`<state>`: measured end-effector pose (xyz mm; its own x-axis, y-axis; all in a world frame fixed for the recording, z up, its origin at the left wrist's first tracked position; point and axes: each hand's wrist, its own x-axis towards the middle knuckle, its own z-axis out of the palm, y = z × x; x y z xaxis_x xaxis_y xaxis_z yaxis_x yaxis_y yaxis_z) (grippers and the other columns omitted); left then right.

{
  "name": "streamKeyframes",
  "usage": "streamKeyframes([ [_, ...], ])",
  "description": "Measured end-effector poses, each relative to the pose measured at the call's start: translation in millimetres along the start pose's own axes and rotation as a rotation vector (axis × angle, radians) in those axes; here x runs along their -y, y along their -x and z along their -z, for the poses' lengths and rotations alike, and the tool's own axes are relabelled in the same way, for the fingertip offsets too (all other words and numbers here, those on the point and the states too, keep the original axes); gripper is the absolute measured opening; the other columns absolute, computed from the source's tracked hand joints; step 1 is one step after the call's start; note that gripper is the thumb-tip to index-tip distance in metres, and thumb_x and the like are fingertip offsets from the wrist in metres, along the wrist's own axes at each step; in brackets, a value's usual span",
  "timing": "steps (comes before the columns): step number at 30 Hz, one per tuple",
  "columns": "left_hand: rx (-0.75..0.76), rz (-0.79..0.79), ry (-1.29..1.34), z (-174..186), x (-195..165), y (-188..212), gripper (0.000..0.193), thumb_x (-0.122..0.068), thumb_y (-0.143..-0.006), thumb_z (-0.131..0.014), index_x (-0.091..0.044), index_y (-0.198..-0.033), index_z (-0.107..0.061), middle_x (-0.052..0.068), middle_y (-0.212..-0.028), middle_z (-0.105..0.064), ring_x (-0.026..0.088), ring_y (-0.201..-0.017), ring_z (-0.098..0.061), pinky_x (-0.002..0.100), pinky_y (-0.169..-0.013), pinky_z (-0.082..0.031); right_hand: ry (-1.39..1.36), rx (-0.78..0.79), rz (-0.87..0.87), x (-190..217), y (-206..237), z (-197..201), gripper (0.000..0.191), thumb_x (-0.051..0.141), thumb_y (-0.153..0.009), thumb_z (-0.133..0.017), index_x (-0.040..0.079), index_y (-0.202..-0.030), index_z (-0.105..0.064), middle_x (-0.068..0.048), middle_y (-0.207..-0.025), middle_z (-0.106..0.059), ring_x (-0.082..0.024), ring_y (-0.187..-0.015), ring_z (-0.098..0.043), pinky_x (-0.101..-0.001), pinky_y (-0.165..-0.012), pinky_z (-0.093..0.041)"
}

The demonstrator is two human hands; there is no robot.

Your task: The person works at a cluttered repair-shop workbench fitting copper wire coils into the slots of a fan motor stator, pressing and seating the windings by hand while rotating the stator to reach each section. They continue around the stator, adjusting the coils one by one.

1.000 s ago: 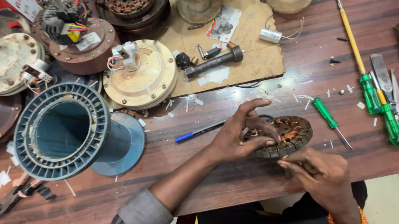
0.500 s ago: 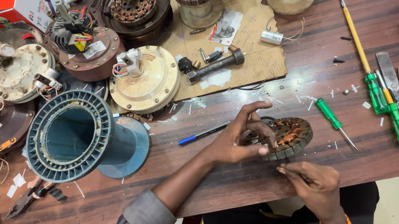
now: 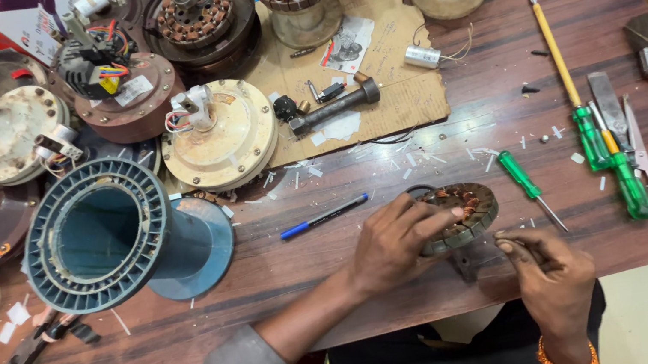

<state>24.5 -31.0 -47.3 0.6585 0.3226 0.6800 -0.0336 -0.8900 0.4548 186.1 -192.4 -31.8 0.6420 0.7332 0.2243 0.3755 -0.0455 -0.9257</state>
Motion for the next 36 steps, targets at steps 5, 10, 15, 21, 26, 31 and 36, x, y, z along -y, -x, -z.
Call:
streamKeyframes([
  [5,0.0,0.013,0.028,17.0,5.7,0.0,0.086,-0.023,-0.074,-0.094,-0.024,-0.145,-0.045,0.003,-0.116,-0.072,0.025,-0.096,-0.065,0.039,-0.08,-0.058,0.239,0.131,0.27,33.4,-15.1,4.1,0.015,0.0,-0.085,-0.078,0.0,-0.099,-0.071,-0.009,-0.089,-0.077,-0.013,-0.078,-0.076,-0.0256,-0.067,-0.057],
  [10,-0.047,0.064,0.094,19.2,0.1,-2.3,0.079,-0.024,-0.077,-0.093,-0.02,-0.141,-0.047,0.005,-0.109,-0.068,0.026,-0.093,-0.065,0.04,-0.075,-0.056,0.373,0.214,0.479,54.1,-42.2,-6.6,0.016,0.005,-0.085,-0.08,0.004,-0.099,-0.073,-0.01,-0.086,-0.075,-0.022,-0.072,-0.073,-0.0315,-0.063,-0.054],
  [15,-0.05,0.057,0.107,11.9,0.6,2.5,0.075,-0.024,-0.077,-0.093,-0.018,-0.136,-0.046,0.006,-0.111,-0.068,0.027,-0.093,-0.063,0.042,-0.077,-0.055,0.427,0.371,0.654,61.3,-71.8,-7.8,0.015,0.007,-0.083,-0.078,0.006,-0.098,-0.073,-0.009,-0.088,-0.076,-0.023,-0.067,-0.071,-0.0343,-0.058,-0.051],
  [21,-0.081,0.201,0.489,5.7,7.2,6.9,0.067,-0.027,-0.088,-0.087,-0.018,-0.134,-0.039,0.004,-0.121,-0.062,0.022,-0.1,-0.062,0.037,-0.086,-0.056,0.492,0.532,0.867,67.9,-105.3,-14.0,0.014,0.019,-0.082,-0.08,0.009,-0.09,-0.073,-0.004,-0.076,-0.074,-0.019,-0.06,-0.069,-0.0322,-0.053,-0.051],
  [26,-0.059,0.749,1.126,13.7,5.5,-6.7,0.077,-0.038,-0.102,-0.061,-0.014,-0.161,-0.018,0.003,-0.129,-0.073,0.017,-0.096,-0.062,0.04,-0.101,-0.052,0.67,0.545,0.987,71.3,-116.4,-15.2,0.03,0.028,-0.083,-0.084,0.008,-0.07,-0.066,-0.004,-0.058,-0.066,-0.018,-0.049,-0.064,-0.0348,-0.045,-0.046],
  [31,0.045,0.823,1.057,20.8,-5.1,-18.3,0.105,-0.02,-0.088,-0.077,-0.02,-0.166,-0.005,0.01,-0.11,-0.072,0.021,-0.111,-0.067,0.046,-0.105,-0.051,0.623,0.423,0.987,75.3,-103.5,-16.0,0.024,0.023,-0.085,-0.083,0.008,-0.076,-0.067,-0.003,-0.061,-0.064,-0.018,-0.053,-0.063,-0.0346,-0.048,-0.046],
  [36,0.126,0.596,0.953,26.0,9.4,-16.0,0.094,-0.014,-0.096,-0.073,-0.018,-0.166,-0.011,0.011,-0.109,-0.073,0.022,-0.109,-0.072,0.045,-0.105,-0.055,0.582,0.482,0.761,82.7,-79.3,-5.5,0.02,0.023,-0.079,-0.083,0.007,-0.079,-0.07,-0.005,-0.064,-0.068,-0.018,-0.051,-0.064,-0.0356,-0.047,-0.046],
])
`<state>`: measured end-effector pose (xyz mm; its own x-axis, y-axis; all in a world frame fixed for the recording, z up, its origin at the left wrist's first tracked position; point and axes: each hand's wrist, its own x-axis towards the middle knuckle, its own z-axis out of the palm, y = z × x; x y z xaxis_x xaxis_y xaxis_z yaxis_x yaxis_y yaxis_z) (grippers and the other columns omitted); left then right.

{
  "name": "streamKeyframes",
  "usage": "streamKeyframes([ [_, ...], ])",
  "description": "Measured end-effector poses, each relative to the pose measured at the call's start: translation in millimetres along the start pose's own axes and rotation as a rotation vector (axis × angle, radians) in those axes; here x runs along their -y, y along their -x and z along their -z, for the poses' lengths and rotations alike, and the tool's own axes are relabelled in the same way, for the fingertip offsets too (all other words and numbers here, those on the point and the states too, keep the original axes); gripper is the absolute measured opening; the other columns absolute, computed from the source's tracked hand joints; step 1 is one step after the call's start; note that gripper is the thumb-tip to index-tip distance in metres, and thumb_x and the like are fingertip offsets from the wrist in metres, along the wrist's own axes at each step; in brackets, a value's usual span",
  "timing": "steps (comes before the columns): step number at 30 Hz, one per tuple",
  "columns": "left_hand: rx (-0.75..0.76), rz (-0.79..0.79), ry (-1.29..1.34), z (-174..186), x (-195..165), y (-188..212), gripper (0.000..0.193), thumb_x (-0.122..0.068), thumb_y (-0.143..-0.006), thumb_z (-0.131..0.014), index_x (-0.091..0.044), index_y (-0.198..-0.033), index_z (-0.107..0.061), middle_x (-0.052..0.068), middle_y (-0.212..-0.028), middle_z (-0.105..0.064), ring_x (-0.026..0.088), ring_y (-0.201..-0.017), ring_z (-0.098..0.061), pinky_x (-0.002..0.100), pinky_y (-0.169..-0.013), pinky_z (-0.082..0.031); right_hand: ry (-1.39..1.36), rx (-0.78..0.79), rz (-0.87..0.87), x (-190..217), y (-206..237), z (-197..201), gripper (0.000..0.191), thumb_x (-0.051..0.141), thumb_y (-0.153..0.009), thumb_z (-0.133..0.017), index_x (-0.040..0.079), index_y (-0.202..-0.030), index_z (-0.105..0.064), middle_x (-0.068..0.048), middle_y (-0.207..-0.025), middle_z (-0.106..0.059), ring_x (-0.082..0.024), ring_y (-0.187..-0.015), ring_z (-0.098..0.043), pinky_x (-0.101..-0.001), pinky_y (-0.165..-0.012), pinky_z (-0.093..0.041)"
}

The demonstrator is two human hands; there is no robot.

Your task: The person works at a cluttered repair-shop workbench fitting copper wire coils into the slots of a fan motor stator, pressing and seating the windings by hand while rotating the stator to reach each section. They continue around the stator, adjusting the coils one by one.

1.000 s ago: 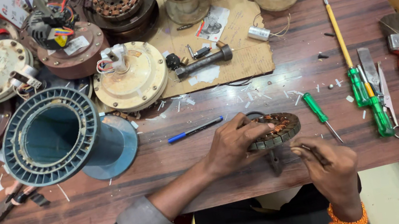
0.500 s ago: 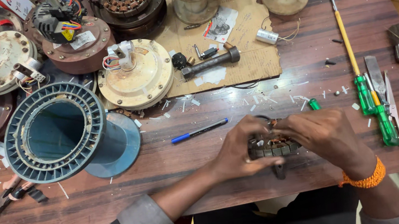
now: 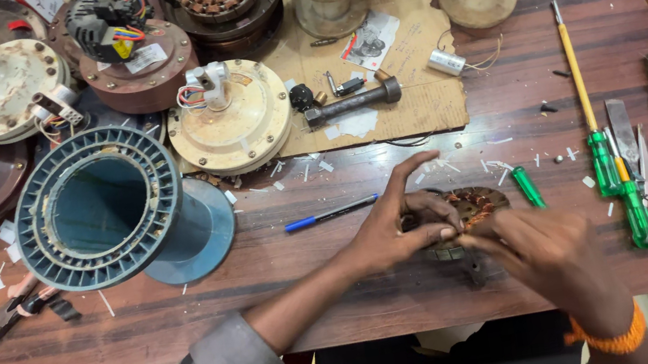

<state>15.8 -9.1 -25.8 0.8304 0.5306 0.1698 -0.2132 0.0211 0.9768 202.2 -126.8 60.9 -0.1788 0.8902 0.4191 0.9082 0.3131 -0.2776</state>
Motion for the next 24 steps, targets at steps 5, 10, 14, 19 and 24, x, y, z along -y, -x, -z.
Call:
streamKeyframes([
  [5,0.054,-0.258,-0.328,13.9,12.2,-2.2,0.081,-0.009,-0.098,-0.074,-0.016,-0.16,-0.022,0.009,-0.109,-0.078,0.022,-0.112,-0.076,0.041,-0.107,-0.053,-0.115,-0.075,-0.096,18.0,31.1,-17.3,0.016,0.018,-0.078,-0.083,0.008,-0.084,-0.072,-0.003,-0.065,-0.069,-0.015,-0.05,-0.065,-0.0333,-0.047,-0.046],
  [10,0.076,-0.287,-0.313,16.9,14.9,-2.3,0.081,-0.008,-0.098,-0.073,-0.015,-0.16,-0.022,0.009,-0.112,-0.077,0.022,-0.114,-0.075,0.042,-0.11,-0.053,-0.249,-0.2,-0.396,20.7,56.9,-44.0,0.015,0.008,-0.078,-0.084,0.005,-0.085,-0.072,-0.004,-0.069,-0.072,-0.009,-0.05,-0.065,-0.0262,-0.048,-0.046],
  [14,0.078,-0.188,-0.216,11.7,8.7,-1.3,0.08,-0.009,-0.099,-0.072,-0.015,-0.162,-0.022,0.011,-0.113,-0.075,0.022,-0.111,-0.075,0.04,-0.107,-0.057,-0.527,-0.303,-0.486,20.8,70.8,-62.2,0.011,0.0,-0.084,-0.078,0.002,-0.091,-0.07,-0.004,-0.08,-0.076,-0.003,-0.066,-0.07,-0.021,-0.054,-0.052],
  [19,0.062,-0.1,-0.167,2.3,-7.0,-2.6,0.079,-0.015,-0.097,-0.075,-0.016,-0.161,-0.028,0.009,-0.112,-0.073,0.023,-0.104,-0.074,0.036,-0.097,-0.059,-0.589,-0.337,-0.586,22.1,90.1,-85.7,0.01,-0.004,-0.082,-0.078,-0.001,-0.09,-0.073,-0.004,-0.073,-0.073,-0.004,-0.06,-0.056,-0.0229,-0.052,-0.042],
  [24,-0.033,-0.397,-0.751,-11.4,-17.5,3.9,0.091,-0.026,-0.074,-0.089,-0.015,-0.15,-0.041,0.015,-0.117,-0.067,0.029,-0.105,-0.065,0.042,-0.09,-0.055,-0.502,-0.324,-0.733,18.5,116.7,-100.1,0.01,-0.006,-0.083,-0.077,-0.001,-0.092,-0.075,-0.003,-0.064,-0.068,-0.005,-0.053,-0.053,-0.0238,-0.05,-0.037],
])
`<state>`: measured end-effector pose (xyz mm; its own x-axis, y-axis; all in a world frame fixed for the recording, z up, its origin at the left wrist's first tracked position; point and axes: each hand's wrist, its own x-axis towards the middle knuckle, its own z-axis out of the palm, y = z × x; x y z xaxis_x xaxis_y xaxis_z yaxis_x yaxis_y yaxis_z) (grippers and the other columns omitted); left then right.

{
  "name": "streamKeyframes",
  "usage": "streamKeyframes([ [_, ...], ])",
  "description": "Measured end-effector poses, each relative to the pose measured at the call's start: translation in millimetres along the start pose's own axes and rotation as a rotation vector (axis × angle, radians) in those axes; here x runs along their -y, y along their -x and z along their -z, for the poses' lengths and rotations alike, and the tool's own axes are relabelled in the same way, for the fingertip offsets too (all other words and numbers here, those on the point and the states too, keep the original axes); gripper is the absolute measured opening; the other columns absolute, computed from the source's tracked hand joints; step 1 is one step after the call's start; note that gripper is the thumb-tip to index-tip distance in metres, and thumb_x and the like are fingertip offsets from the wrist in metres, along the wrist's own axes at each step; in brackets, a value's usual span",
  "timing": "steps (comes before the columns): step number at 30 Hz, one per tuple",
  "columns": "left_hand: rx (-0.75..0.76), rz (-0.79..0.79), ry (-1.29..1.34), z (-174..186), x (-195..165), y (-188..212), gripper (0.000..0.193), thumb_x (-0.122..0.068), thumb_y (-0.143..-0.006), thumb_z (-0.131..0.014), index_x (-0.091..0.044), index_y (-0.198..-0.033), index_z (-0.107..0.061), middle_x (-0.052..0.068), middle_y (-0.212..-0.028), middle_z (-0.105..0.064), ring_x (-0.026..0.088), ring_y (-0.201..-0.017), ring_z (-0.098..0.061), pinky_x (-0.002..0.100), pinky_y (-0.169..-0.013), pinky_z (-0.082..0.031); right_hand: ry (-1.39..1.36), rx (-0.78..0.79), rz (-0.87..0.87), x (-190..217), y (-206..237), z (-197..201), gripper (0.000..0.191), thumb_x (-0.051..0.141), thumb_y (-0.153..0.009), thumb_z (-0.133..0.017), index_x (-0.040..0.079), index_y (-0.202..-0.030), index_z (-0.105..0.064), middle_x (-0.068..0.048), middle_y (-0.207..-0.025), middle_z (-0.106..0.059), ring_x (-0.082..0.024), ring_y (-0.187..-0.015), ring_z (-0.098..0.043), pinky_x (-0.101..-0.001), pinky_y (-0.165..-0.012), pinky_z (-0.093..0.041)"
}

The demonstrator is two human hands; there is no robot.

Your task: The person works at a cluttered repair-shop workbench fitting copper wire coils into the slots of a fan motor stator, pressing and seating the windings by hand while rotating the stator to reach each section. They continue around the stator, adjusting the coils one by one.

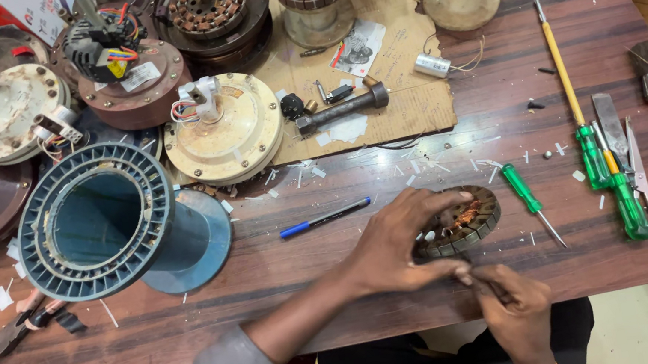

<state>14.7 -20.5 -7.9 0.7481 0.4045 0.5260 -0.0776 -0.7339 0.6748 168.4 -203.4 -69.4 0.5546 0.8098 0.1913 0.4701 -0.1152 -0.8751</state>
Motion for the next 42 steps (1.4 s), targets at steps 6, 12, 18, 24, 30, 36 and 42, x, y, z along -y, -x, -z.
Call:
streamKeyframes([
  [6,-0.054,-0.016,-0.183,-13.3,0.8,6.0,0.085,-0.02,-0.066,-0.094,-0.012,-0.141,-0.054,0.011,-0.121,-0.07,0.028,-0.107,-0.067,0.04,-0.088,-0.059,-0.126,-0.164,-0.017,-9.4,-6.4,18.2,0.014,-0.009,-0.088,-0.073,-0.005,-0.101,-0.073,-0.009,-0.094,-0.076,-0.008,-0.086,-0.071,-0.0209,-0.076,-0.055],
  [12,-0.048,-0.062,-0.207,-0.6,9.8,11.4,0.055,-0.016,-0.068,-0.093,-0.012,-0.117,-0.068,0.006,-0.117,-0.073,0.022,-0.105,-0.07,0.035,-0.085,-0.06,-0.099,-0.117,-0.022,16.4,-20.6,37.0,0.012,-0.007,-0.09,-0.073,-0.007,-0.103,-0.072,-0.01,-0.093,-0.077,-0.01,-0.086,-0.071,-0.0217,-0.076,-0.055],
  [18,-0.045,-0.034,-0.184,8.0,2.9,11.8,0.055,-0.016,-0.067,-0.092,-0.011,-0.117,-0.068,0.005,-0.116,-0.074,0.022,-0.1,-0.068,0.037,-0.081,-0.059,-0.038,-0.004,0.116,58.1,-44.0,32.1,0.01,-0.004,-0.09,-0.075,-0.004,-0.1,-0.073,-0.009,-0.087,-0.077,-0.009,-0.078,-0.071,-0.0222,-0.066,-0.054],
  [24,-0.042,-0.009,-0.179,4.9,3.1,13.6,0.055,-0.02,-0.066,-0.093,-0.01,-0.114,-0.066,0.005,-0.108,-0.071,0.024,-0.097,-0.065,0.04,-0.079,-0.056,0.205,0.09,0.381,84.0,-81.7,23.7,0.012,0.006,-0.089,-0.077,0.002,-0.1,-0.074,-0.007,-0.086,-0.077,-0.011,-0.067,-0.073,-0.0244,-0.057,-0.053],
  [30,-0.002,0.1,-0.167,-3.5,5.6,15.0,0.056,-0.034,-0.074,-0.089,-0.013,-0.119,-0.063,0.004,-0.113,-0.071,0.023,-0.102,-0.064,0.041,-0.085,-0.056,0.309,0.238,0.542,90.9,-114.9,20.8,0.008,0.01,-0.087,-0.077,0.007,-0.093,-0.074,-0.005,-0.075,-0.074,-0.013,-0.055,-0.068,-0.0302,-0.049,-0.048],
  [36,-0.051,0.524,0.706,-1.0,8.6,14.0,0.081,-0.049,-0.088,-0.076,-0.014,-0.145,-0.031,0.013,-0.128,-0.063,0.024,-0.128,-0.058,0.045,-0.106,-0.047,0.45,0.334,0.728,97.7,-139.2,14.1,0.009,0.015,-0.084,-0.078,0.008,-0.088,-0.075,-0.004,-0.066,-0.071,-0.016,-0.049,-0.065,-0.0332,-0.045,-0.045],
  [42,-0.08,0.608,0.965,-8.1,19.7,6.4,0.077,-0.028,-0.091,-0.077,-0.012,-0.146,-0.026,0.014,-0.115,-0.073,0.024,-0.115,-0.067,0.046,-0.107,-0.049,0.417,0.285,0.7,102.1,-133.0,15.7,0.011,0.018,-0.085,-0.079,0.01,-0.088,-0.073,-0.003,-0.065,-0.07,-0.013,-0.049,-0.063,-0.0315,-0.044,-0.044],
])
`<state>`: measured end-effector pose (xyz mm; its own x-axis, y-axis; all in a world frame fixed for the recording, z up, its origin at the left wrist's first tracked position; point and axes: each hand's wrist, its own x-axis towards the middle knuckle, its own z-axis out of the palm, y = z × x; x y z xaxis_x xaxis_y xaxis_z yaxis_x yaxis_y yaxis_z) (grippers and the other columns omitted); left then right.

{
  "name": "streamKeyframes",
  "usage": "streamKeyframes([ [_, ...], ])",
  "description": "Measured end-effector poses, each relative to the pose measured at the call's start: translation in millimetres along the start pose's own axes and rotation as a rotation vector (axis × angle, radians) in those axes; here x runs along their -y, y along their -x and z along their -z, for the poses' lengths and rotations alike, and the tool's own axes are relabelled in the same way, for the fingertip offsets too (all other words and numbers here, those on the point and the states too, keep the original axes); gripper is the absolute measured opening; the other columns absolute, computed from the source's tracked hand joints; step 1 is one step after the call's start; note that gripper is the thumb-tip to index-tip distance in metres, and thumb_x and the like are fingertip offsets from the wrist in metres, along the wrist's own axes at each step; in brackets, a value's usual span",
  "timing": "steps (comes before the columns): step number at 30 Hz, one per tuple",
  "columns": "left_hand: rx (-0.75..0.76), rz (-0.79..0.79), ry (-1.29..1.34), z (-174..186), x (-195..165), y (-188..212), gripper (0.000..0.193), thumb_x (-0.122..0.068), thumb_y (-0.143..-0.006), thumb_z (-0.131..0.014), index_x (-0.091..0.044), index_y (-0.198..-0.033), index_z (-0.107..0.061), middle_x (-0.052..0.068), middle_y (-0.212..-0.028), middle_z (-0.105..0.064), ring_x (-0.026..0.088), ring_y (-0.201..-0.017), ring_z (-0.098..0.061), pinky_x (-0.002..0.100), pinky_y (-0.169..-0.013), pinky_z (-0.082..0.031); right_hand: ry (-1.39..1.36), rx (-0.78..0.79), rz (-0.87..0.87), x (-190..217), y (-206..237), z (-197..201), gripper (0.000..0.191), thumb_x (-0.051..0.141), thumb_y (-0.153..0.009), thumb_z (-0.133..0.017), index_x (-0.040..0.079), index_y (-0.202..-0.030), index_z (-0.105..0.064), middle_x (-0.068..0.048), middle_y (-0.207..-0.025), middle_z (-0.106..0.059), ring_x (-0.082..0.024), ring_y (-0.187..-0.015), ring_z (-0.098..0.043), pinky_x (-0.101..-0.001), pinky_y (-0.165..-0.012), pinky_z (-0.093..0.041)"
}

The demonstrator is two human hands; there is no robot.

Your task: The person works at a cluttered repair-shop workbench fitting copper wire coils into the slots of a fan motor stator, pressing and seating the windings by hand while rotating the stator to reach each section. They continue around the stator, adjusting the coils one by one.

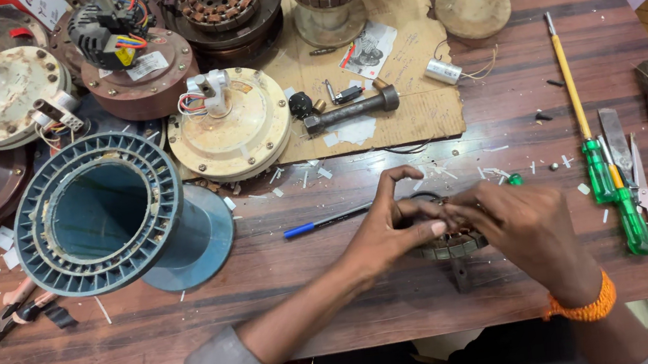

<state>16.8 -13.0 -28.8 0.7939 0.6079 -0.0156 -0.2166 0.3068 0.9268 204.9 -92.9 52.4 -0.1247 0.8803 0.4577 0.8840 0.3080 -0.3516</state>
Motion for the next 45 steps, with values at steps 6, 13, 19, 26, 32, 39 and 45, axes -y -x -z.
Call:
streamKeyframes([
  [6,0.157,-0.436,-0.575,25.9,1.9,-5.2,0.064,-0.011,-0.098,-0.076,-0.012,-0.146,-0.034,0.011,-0.118,-0.077,0.024,-0.121,-0.074,0.04,-0.112,-0.048,0.036,0.001,-0.208,28.8,37.9,0.0,0.018,0.019,-0.076,-0.086,0.007,-0.08,-0.072,-0.01,-0.052,-0.056,-0.021,-0.04,-0.05,-0.038,-0.044,-0.038],
  [13,0.226,-0.487,-0.535,33.9,5.0,-8.2,0.062,-0.003,-0.096,-0.075,-0.011,-0.144,-0.035,0.011,-0.116,-0.073,0.023,-0.111,-0.076,0.036,-0.097,-0.061,-0.191,-0.127,-0.423,46.8,69.5,-25.5,0.016,0.013,-0.077,-0.085,0.006,-0.083,-0.071,-0.004,-0.053,-0.056,-0.01,-0.042,-0.047,-0.0303,-0.043,-0.035],
  [19,0.244,-0.464,-0.532,34.0,-3.3,-7.0,0.065,-0.014,-0.098,-0.075,-0.011,-0.148,-0.033,0.011,-0.113,-0.077,0.024,-0.114,-0.076,0.042,-0.106,-0.055,-0.317,-0.114,-0.511,41.0,83.8,-45.7,0.013,0.01,-0.078,-0.083,0.003,-0.082,-0.072,-0.001,-0.053,-0.061,-0.006,-0.043,-0.048,-0.0284,-0.042,-0.035],
  [26,0.117,-0.614,-0.885,6.5,2.2,1.7,0.088,-0.044,-0.075,-0.089,-0.016,-0.142,-0.039,0.01,-0.106,-0.065,0.025,-0.099,-0.069,0.041,-0.087,-0.059,-0.537,-0.276,-0.711,26.3,119.7,-62.6,0.004,-0.001,-0.085,-0.075,0.0,-0.088,-0.073,0.001,-0.066,-0.071,-0.002,-0.056,-0.058,-0.022,-0.049,-0.041],
  [32,-0.038,-0.767,-1.034,-8.3,5.0,2.4,0.086,-0.025,-0.08,-0.09,-0.016,-0.148,-0.039,0.008,-0.117,-0.067,0.027,-0.102,-0.066,0.043,-0.086,-0.057,-0.536,-0.377,-0.727,7.0,130.4,-54.5,0.015,-0.003,-0.089,-0.075,-0.003,-0.104,-0.075,-0.005,-0.089,-0.077,-0.006,-0.078,-0.068,-0.0198,-0.067,-0.05],
  [39,-0.001,-0.801,-1.149,1.3,-3.7,6.7,0.091,-0.027,-0.072,-0.094,-0.015,-0.145,-0.042,0.01,-0.113,-0.067,0.029,-0.097,-0.066,0.041,-0.08,-0.057,-0.43,-0.256,-0.641,6.8,110.0,-19.8,0.013,-0.001,-0.091,-0.072,-0.003,-0.104,-0.074,-0.008,-0.091,-0.078,-0.008,-0.081,-0.071,-0.0219,-0.068,-0.055],
  [45,-0.036,-0.794,-1.154,4.5,4.6,9.0,0.089,-0.029,-0.074,-0.094,-0.015,-0.143,-0.039,0.01,-0.115,-0.068,0.027,-0.096,-0.066,0.04,-0.077,-0.058,-0.123,-0.145,-0.368,22.1,73.7,2.0,0.013,0.01,-0.084,-0.079,0.005,-0.096,-0.076,-0.006,-0.084,-0.078,-0.011,-0.062,-0.072,-0.0264,-0.053,-0.052],
])
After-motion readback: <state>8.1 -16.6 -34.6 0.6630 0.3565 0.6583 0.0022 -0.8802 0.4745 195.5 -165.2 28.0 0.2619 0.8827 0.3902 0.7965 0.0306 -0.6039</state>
